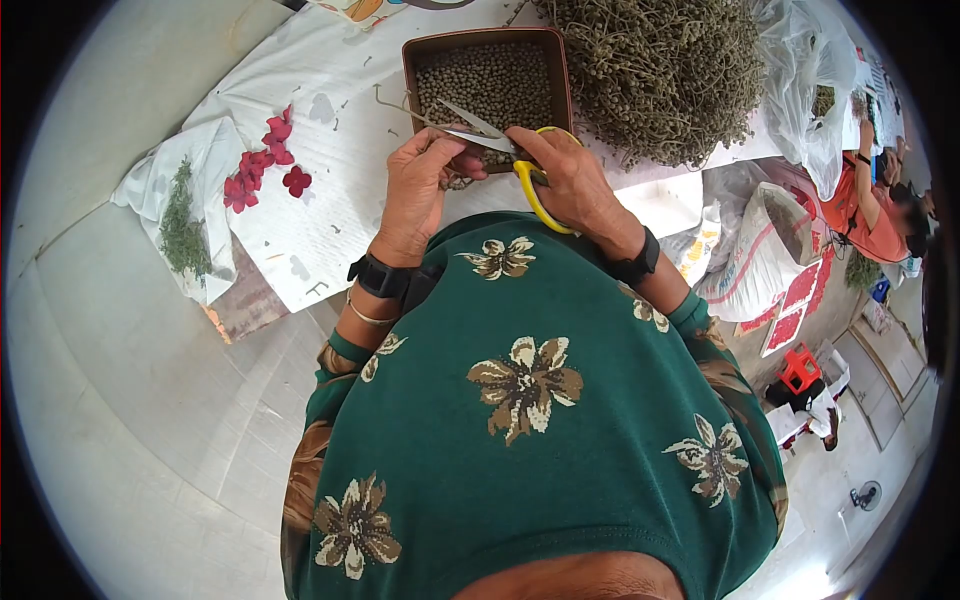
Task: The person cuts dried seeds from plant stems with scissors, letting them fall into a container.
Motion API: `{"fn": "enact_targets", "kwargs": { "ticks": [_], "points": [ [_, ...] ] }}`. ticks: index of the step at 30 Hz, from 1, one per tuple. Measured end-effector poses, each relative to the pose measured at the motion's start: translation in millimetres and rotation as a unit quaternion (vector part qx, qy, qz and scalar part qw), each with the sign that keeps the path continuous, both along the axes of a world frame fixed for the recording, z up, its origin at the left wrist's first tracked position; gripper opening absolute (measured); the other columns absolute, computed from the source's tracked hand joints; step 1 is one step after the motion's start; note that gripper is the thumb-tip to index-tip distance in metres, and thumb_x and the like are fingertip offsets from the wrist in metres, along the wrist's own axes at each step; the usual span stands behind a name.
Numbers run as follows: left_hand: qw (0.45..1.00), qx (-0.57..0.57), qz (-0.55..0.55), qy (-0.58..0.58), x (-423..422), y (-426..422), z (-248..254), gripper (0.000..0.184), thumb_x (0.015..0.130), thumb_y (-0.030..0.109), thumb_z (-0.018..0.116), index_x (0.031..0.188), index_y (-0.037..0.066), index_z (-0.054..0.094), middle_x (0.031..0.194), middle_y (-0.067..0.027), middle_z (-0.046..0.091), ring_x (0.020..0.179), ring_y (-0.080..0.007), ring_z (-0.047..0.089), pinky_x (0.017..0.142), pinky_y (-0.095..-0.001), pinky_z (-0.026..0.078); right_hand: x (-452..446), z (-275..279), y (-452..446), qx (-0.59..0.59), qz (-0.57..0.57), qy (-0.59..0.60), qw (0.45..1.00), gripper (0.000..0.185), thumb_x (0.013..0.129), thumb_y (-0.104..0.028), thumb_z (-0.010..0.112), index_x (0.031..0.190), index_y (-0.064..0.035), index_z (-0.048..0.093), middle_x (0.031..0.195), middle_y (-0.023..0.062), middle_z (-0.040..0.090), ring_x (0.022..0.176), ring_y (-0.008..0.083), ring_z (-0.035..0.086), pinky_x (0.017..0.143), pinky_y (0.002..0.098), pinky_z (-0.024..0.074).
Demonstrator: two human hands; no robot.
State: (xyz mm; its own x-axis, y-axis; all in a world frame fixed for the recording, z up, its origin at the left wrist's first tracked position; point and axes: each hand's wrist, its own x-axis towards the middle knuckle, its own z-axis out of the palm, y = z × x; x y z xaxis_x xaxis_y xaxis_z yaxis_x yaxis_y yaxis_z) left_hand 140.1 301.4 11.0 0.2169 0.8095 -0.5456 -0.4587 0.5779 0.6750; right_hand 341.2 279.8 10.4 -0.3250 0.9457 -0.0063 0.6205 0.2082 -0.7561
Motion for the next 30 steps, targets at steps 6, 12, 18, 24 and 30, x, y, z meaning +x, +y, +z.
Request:
{"fn": "enact_targets", "kwargs": {
  "ticks": [6,12,18,24,30],
  "points": [
    [1.0,-0.002,0.009,-0.013,-3.8,-0.2,-3.4,0.015,0.088,0.008,0.056,0.098,-0.004,0.061,0.083,-0.0118,0.065,0.066,-0.0184,0.063,0.065,-0.0302,0.054,-3.7,2.9,1.0,0.041,0.011,-0.018,0.999,0.053,0.071,0.001,0.066,0.122,-0.0068,0.052,0.09,0.015,0.057,0.087,0.0355,0.055,0.073,0.0425,0.0465],
    [0.999,-0.004,0.009,-0.046,-6.3,-0.7,-2.7,0.016,0.088,0.006,0.054,0.099,-0.004,0.06,0.084,-0.0133,0.065,0.067,-0.02,0.063,0.066,-0.0317,0.053,-6.4,1.5,0.6,0.065,0.016,-0.047,0.997,0.058,0.067,0.002,0.067,0.122,-0.0065,0.051,0.088,0.0137,0.054,0.087,0.0351,0.052,0.076,0.0428,0.0444],
    [0.999,-0.011,0.003,-0.047,-0.4,-1.1,-5.1,0.016,0.088,0.005,0.054,0.1,-0.005,0.059,0.084,-0.0149,0.065,0.068,-0.022,0.064,0.068,-0.0343,0.054,-2.3,-2.4,1.8,0.08,0.012,-0.051,0.995,0.059,0.067,0.001,0.068,0.122,-0.0065,0.05,0.088,0.0134,0.054,0.087,0.0343,0.052,0.075,0.0424,0.0445],
    [0.998,-0.025,0.0,-0.061,-2.6,-2.2,-6.6,0.017,0.088,0.005,0.054,0.1,-0.006,0.059,0.084,-0.0166,0.065,0.069,-0.0238,0.064,0.069,-0.0366,0.055,-6.0,0.2,2.0,0.094,0.012,-0.076,0.993,0.06,0.066,0.0,0.068,0.123,-0.0069,0.05,0.088,0.0129,0.054,0.086,0.0336,0.053,0.075,0.0419,0.0447],
    [0.996,-0.018,-0.007,-0.083,-4.4,-1.9,-6.6,0.016,0.087,0.005,0.054,0.098,-0.006,0.059,0.083,-0.0169,0.065,0.068,-0.024,0.064,0.069,-0.0373,0.055,-9.7,-1.5,-0.4,0.086,0.004,-0.052,0.995,0.061,0.066,0.0,0.068,0.124,-0.0069,0.05,0.088,0.0126,0.054,0.087,0.0337,0.053,0.076,0.0419,0.0447]
  ]
}}
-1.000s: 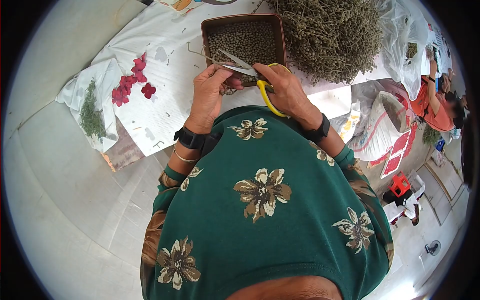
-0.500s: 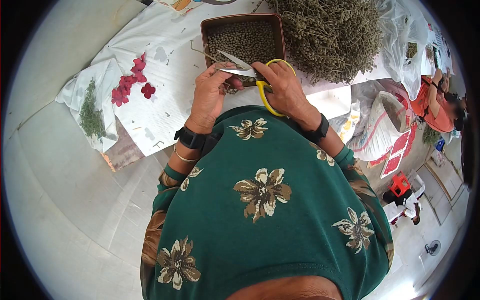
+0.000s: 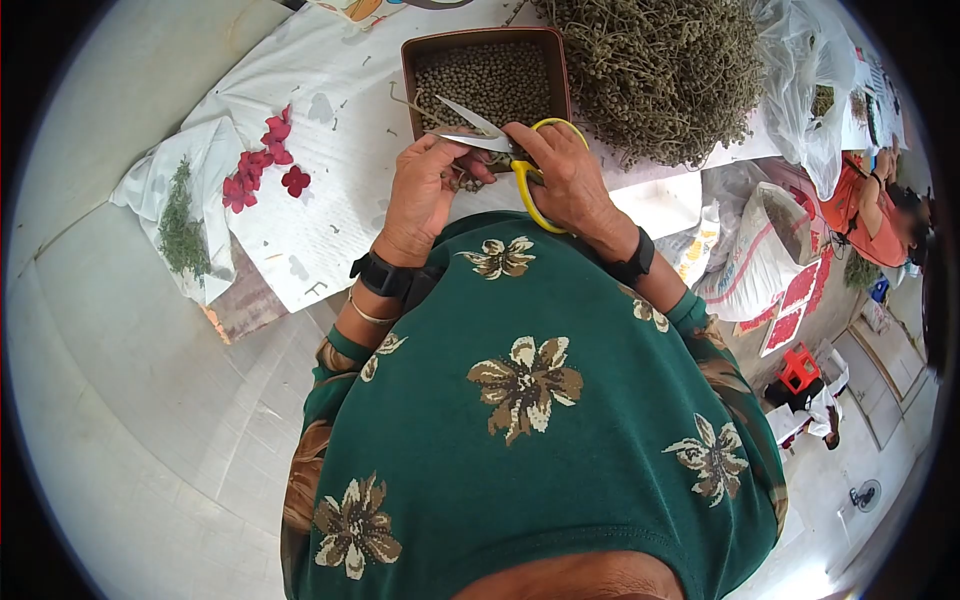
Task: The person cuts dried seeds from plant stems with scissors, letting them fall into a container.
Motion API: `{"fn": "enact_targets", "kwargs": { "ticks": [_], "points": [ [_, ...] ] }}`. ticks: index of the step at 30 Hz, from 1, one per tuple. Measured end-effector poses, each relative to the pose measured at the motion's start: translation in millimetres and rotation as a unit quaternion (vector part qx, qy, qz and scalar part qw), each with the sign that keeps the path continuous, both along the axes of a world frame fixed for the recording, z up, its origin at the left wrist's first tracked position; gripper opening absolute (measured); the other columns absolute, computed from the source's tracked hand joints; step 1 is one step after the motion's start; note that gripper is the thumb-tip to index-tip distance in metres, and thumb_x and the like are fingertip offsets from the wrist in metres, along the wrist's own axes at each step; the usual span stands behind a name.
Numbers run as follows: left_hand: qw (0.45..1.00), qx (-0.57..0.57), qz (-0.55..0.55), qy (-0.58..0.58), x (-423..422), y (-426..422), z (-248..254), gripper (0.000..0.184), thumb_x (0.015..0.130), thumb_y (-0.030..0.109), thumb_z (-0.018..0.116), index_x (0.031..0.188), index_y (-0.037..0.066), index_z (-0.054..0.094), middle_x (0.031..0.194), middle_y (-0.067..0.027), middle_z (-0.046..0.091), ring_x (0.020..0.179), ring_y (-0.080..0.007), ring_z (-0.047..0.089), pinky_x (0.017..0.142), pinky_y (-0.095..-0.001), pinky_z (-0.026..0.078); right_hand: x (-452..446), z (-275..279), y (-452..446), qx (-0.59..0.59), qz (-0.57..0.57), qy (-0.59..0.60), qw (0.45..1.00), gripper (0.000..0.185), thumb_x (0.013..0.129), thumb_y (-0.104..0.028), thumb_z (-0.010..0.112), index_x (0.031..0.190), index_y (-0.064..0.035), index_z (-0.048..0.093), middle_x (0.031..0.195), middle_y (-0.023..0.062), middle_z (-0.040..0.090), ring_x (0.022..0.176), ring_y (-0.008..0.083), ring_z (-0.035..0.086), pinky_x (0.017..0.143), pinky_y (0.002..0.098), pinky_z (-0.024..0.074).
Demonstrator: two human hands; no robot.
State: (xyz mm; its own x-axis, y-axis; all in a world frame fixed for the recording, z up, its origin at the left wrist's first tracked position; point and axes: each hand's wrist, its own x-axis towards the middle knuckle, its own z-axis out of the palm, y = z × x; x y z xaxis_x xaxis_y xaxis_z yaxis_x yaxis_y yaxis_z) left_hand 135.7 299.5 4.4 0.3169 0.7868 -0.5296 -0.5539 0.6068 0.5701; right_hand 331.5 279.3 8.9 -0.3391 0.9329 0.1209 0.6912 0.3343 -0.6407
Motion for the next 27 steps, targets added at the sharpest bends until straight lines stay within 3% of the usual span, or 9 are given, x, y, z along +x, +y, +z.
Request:
{"fn": "enact_targets", "kwargs": {
  "ticks": [15,27],
  "points": [
    [1.0,0.001,-0.006,0.009,7,1,8,0.017,0.088,0.004,0.053,0.098,-0.007,0.06,0.085,-0.017,0.065,0.067,-0.0228,0.063,0.069,-0.0386,0.056,2,-1,2,0.031,-0.001,-0.009,0.999,0.061,0.066,0.0,0.068,0.124,-0.007,0.049,0.087,0.0124,0.054,0.085,0.0335,0.053,0.076,0.0414,0.0446],
    [0.999,-0.008,-0.031,-0.004,0,3,4,0.018,0.087,0.006,0.054,0.098,-0.007,0.06,0.084,-0.0161,0.064,0.067,-0.0227,0.063,0.068,-0.0389,0.056,-3,2,-1,-0.033,-0.011,-0.013,0.999,0.06,0.069,0.0,0.068,0.125,-0.0103,0.049,0.089,0.0132,0.056,0.086,0.0338,0.055,0.073,0.042,0.0466]
  ]
}}
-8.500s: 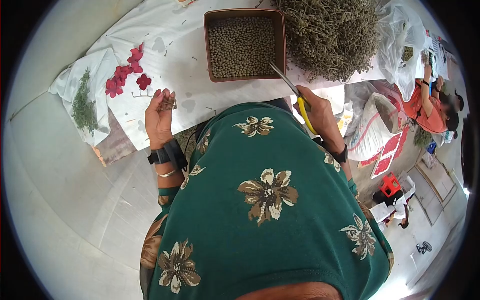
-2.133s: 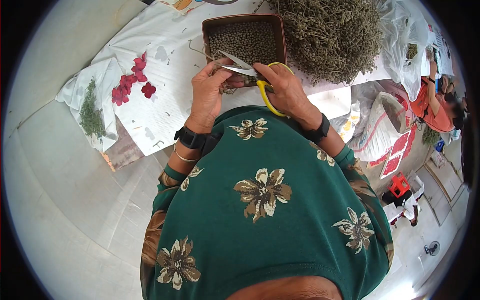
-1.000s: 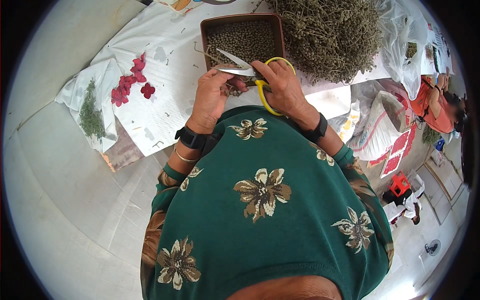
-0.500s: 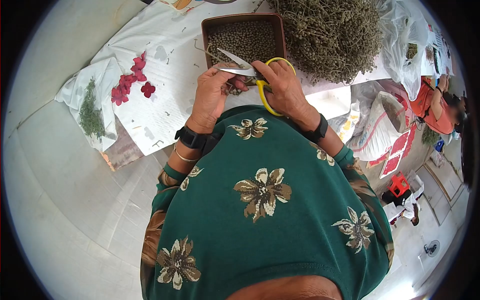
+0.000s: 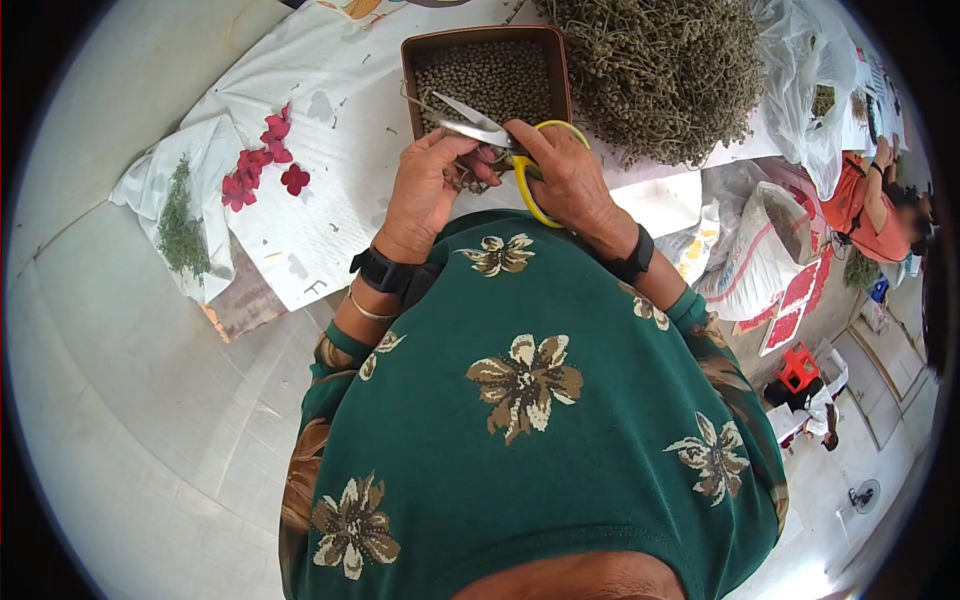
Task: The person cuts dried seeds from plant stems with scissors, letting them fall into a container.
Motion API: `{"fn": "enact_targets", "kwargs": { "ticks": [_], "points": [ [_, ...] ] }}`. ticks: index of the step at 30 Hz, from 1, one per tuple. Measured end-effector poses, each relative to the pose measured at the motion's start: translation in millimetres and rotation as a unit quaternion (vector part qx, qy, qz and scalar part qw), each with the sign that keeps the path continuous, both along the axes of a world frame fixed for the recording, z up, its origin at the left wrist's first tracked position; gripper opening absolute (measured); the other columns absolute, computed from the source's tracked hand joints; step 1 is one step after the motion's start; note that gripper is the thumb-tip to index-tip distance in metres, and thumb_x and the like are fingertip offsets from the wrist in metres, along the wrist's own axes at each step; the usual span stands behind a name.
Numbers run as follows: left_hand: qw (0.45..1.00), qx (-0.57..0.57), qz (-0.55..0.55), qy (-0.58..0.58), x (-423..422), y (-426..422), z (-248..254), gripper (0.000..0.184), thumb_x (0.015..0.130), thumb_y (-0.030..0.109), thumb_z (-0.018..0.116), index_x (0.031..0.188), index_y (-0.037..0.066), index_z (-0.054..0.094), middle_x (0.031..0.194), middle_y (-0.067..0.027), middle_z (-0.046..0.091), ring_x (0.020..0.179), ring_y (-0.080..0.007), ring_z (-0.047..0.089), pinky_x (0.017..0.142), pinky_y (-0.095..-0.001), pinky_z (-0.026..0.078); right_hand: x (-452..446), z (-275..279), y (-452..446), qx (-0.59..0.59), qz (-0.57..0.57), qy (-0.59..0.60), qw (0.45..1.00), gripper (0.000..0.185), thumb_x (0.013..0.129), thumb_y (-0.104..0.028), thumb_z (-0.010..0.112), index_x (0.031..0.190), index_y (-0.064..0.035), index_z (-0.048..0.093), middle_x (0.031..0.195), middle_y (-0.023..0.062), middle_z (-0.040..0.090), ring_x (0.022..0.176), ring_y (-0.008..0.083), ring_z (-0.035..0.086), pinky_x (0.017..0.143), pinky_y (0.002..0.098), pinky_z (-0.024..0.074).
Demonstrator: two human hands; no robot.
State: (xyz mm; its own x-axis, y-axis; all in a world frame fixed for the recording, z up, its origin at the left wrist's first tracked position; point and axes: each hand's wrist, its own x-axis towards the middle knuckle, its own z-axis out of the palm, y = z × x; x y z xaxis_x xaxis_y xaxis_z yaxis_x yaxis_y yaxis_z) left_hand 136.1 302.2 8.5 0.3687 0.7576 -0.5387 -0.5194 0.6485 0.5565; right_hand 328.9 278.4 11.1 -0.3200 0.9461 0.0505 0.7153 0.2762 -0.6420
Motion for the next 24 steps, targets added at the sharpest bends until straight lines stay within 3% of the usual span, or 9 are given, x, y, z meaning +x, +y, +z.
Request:
{"fn": "enact_targets", "kwargs": {
  "ticks": [3,8,12,15,19,24],
  "points": [
    [1.0,-0.024,0.0,-0.003,4,-1,-5,0.017,0.088,0.007,0.054,0.098,-0.005,0.06,0.084,-0.0157,0.065,0.067,-0.0224,0.063,0.067,-0.038,0.056,4,2,2,-0.036,-0.023,0.054,0.998,0.057,0.07,0.0,0.067,0.124,-0.0092,0.05,0.091,0.0143,0.058,0.086,0.0354,0.056,0.073,0.0433,0.0474],
    [0.999,-0.004,0.035,0.004,-2,2,-7,0.015,0.089,0.008,0.054,0.097,-0.003,0.061,0.086,-0.0144,0.065,0.067,-0.0212,0.063,0.067,-0.0365,0.055,6,5,4,-0.001,-0.005,0.018,1.0,0.054,0.074,-0.003,0.068,0.124,-0.0081,0.051,0.099,0.0166,0.059,0.087,0.0358,0.059,0.075,0.0405,0.0494],
    [0.998,0.001,0.05,0.038,-7,4,-2,0.013,0.09,0.008,0.056,0.098,0.0,0.061,0.087,-0.0127,0.067,0.068,-0.0185,0.063,0.067,-0.0333,0.055,8,10,2,-0.094,-0.054,0.142,0.984,0.051,0.078,-0.004,0.069,0.126,-0.0075,0.051,0.105,0.0148,0.061,0.09,0.0278,0.063,0.077,0.0344,0.051],
    [0.998,0.021,0.028,0.05,-4,3,3,0.014,0.089,0.009,0.059,0.099,0.0,0.062,0.087,-0.0115,0.067,0.068,-0.016,0.063,0.067,-0.029,0.054,13,16,10,-0.216,-0.071,0.237,0.945,0.048,0.082,-0.004,0.068,0.127,-0.0074,0.051,0.106,0.0099,0.064,0.094,0.0167,0.062,0.08,0.0286,0.0505],
    [0.997,0.042,0.01,0.061,-5,4,7,0.015,0.088,0.009,0.061,0.099,0.0,0.063,0.087,-0.0104,0.068,0.069,-0.0144,0.063,0.066,-0.0265,0.053,3,17,16,-0.204,-0.038,0.313,0.927,0.046,0.082,-0.001,0.066,0.125,-0.0058,0.051,0.099,0.0049,0.065,0.091,0.0099,0.06,0.079,0.0258,0.0503],
    [0.996,0.043,0.018,0.072,3,4,13,0.017,0.086,0.007,0.063,0.101,-0.001,0.063,0.086,-0.0095,0.068,0.07,-0.0141,0.063,0.067,-0.0261,0.052,1,20,20,-0.233,-0.046,0.286,0.928,0.043,0.082,0.001,0.066,0.123,-0.0048,0.052,0.094,0.0034,0.064,0.088,0.0088,0.06,0.078,0.0237,0.0497]
  ]
}}
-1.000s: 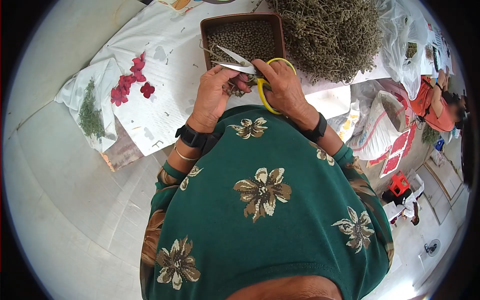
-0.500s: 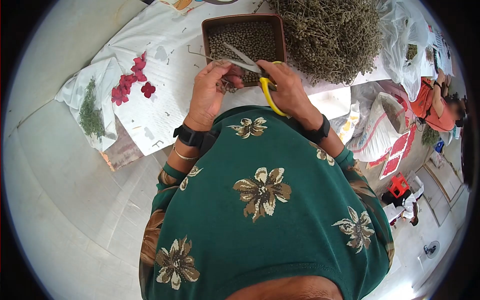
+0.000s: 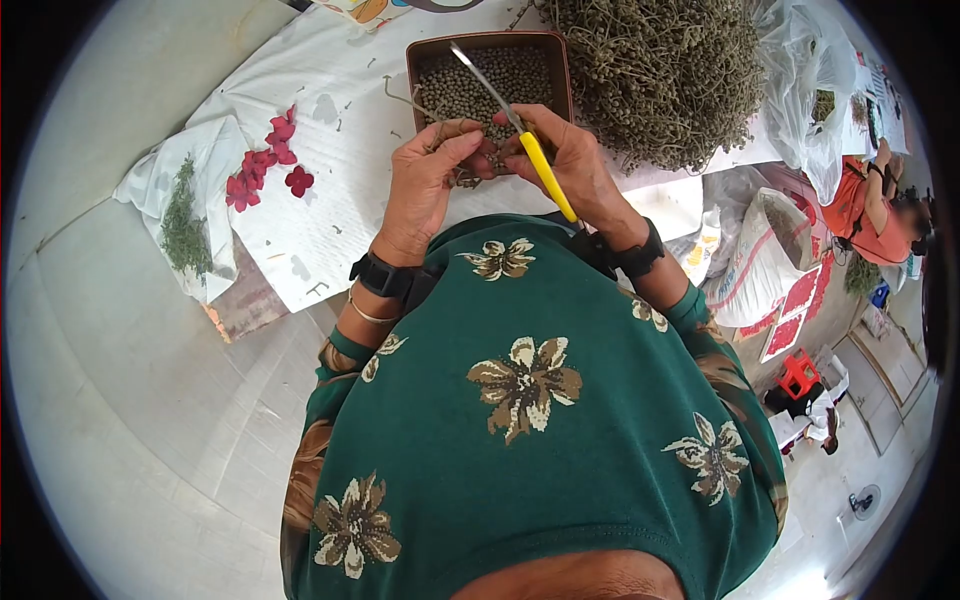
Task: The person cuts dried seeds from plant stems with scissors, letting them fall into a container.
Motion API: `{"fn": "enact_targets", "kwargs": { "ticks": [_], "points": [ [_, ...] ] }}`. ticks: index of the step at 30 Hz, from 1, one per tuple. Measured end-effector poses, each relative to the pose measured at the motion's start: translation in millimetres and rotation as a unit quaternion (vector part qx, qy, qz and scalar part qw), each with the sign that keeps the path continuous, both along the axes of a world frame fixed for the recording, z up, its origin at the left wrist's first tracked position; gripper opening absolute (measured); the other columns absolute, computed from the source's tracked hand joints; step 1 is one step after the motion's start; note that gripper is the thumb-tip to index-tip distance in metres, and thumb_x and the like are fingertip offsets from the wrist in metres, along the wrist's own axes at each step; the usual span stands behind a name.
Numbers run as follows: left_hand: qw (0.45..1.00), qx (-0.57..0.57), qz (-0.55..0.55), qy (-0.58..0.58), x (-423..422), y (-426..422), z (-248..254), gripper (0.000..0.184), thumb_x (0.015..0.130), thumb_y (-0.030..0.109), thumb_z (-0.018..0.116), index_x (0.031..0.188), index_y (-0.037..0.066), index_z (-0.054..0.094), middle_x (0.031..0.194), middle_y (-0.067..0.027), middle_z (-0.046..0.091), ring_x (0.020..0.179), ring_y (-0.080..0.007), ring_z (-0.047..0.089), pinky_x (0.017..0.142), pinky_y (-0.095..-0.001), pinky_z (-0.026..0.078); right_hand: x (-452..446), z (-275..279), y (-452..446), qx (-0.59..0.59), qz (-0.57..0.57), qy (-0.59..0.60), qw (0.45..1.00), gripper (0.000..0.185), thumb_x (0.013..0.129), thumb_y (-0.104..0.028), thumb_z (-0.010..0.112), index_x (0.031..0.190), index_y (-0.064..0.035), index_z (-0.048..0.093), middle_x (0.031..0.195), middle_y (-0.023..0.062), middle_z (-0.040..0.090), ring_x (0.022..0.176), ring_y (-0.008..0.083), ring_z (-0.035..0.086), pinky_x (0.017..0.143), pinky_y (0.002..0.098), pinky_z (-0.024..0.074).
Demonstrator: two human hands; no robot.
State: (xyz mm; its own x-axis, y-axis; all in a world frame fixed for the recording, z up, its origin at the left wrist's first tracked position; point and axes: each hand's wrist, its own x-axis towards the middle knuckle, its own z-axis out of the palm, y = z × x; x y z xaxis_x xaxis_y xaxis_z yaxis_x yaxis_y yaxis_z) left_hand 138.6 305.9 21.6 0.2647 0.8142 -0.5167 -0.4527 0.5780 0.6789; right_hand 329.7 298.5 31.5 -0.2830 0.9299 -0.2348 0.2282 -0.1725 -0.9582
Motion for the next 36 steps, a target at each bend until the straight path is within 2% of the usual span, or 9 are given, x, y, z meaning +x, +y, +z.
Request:
{"fn": "enact_targets", "kwargs": {
  "ticks": [3,8,11,16,19,20,23,27,36],
  "points": [
    [1.0,-0.001,0.002,-0.026,1,-1,2,0.019,0.083,0.003,0.065,0.102,-0.003,0.063,0.085,-0.0093,0.068,0.071,-0.015,0.063,0.068,-0.0265,0.052,0,1,2,-0.02,-0.023,0.038,0.999,0.041,0.082,0.002,0.065,0.121,-0.0053,0.053,0.089,0.0018,0.062,0.085,0.0077,0.058,0.076,0.0225,0.0493],
    [0.999,0.034,-0.019,-0.004,-2,-3,0,0.022,0.081,0.0,0.066,0.102,-0.004,0.063,0.085,-0.0097,0.067,0.07,-0.0162,0.064,0.068,-0.0271,0.053,-3,-2,2,-0.047,-0.033,0.054,0.997,0.041,0.082,0.004,0.064,0.12,-0.0069,0.054,0.085,0.0006,0.06,0.082,0.0071,0.057,0.074,0.0222,0.0489],
    [0.998,0.04,-0.05,0.023,-2,-4,-3,0.022,0.079,-0.001,0.067,0.101,-0.005,0.063,0.085,-0.0102,0.067,0.07,-0.0169,0.064,0.066,-0.0275,0.053,-5,-6,1,0.011,-0.019,-0.012,1.0,0.042,0.081,0.003,0.066,0.12,-0.0061,0.054,0.086,0.0001,0.061,0.082,0.007,0.058,0.074,0.0222,0.0492],
    [0.996,0.05,-0.066,0.04,-7,-4,-7,0.016,0.081,-0.001,0.063,0.097,-0.004,0.062,0.088,-0.0115,0.066,0.067,-0.0189,0.063,0.069,-0.0305,0.054,-10,4,2,0.043,-0.007,-0.088,0.995,0.043,0.081,-0.001,0.067,0.121,-0.0045,0.053,0.087,0.0016,0.064,0.083,0.0074,0.06,0.073,0.0227,0.0494],
    [0.998,-0.017,0.054,0.007,-3,2,-3,0.009,0.08,-0.002,0.062,0.089,-0.002,0.061,0.08,-0.0118,0.066,0.066,-0.0186,0.063,0.065,-0.0301,0.054,-4,6,3,0.029,-0.044,-0.116,0.992,0.042,0.081,-0.002,0.066,0.12,-0.0035,0.052,0.093,0.0084,0.065,0.086,0.0171,0.063,0.079,0.0293,0.0494],
    [0.998,-0.012,0.056,0.007,-4,4,-4,0.009,0.08,-0.002,0.062,0.089,-0.002,0.061,0.08,-0.0118,0.066,0.066,-0.0186,0.063,0.065,-0.0301,0.054,-2,5,4,0.033,-0.044,-0.115,0.992,0.042,0.081,-0.002,0.066,0.12,-0.0035,0.052,0.093,0.0084,0.065,0.086,0.0171,0.063,0.079,0.0293,0.0494],
    [0.992,-0.048,0.109,-0.042,-13,8,-9,0.006,0.08,0.0,0.059,0.086,-0.001,0.06,0.077,-0.0115,0.064,0.064,-0.0199,0.061,0.064,-0.0328,0.054,9,-2,-3,0.23,0.007,-0.253,0.94,0.043,0.079,-0.001,0.064,0.121,-0.0045,0.052,0.097,0.0146,0.062,0.091,0.0299,0.06,0.086,0.0382,0.0464],
    [0.992,-0.036,0.108,-0.059,-14,8,-9,0.006,0.08,0.001,0.058,0.086,-0.001,0.06,0.077,-0.0111,0.063,0.064,-0.0206,0.061,0.064,-0.0341,0.054,10,-10,-15,0.213,0.036,-0.262,0.941,0.047,0.075,0.001,0.063,0.121,-0.0056,0.052,0.099,0.0165,0.06,0.095,0.0367,0.054,0.089,0.0437,0.0428],
    [0.99,-0.063,0.096,-0.083,-13,3,-13,0.006,0.08,0.0,0.057,0.086,-0.001,0.059,0.079,-0.0115,0.062,0.066,-0.0194,0.06,0.065,-0.0342,0.053,-7,-14,-13,0.251,0.032,-0.276,0.927,0.053,0.07,0.001,0.066,0.121,-0.0069,0.051,0.095,0.0146,0.059,0.093,0.0348,0.054,0.084,0.0434,0.043]
  ]
}}
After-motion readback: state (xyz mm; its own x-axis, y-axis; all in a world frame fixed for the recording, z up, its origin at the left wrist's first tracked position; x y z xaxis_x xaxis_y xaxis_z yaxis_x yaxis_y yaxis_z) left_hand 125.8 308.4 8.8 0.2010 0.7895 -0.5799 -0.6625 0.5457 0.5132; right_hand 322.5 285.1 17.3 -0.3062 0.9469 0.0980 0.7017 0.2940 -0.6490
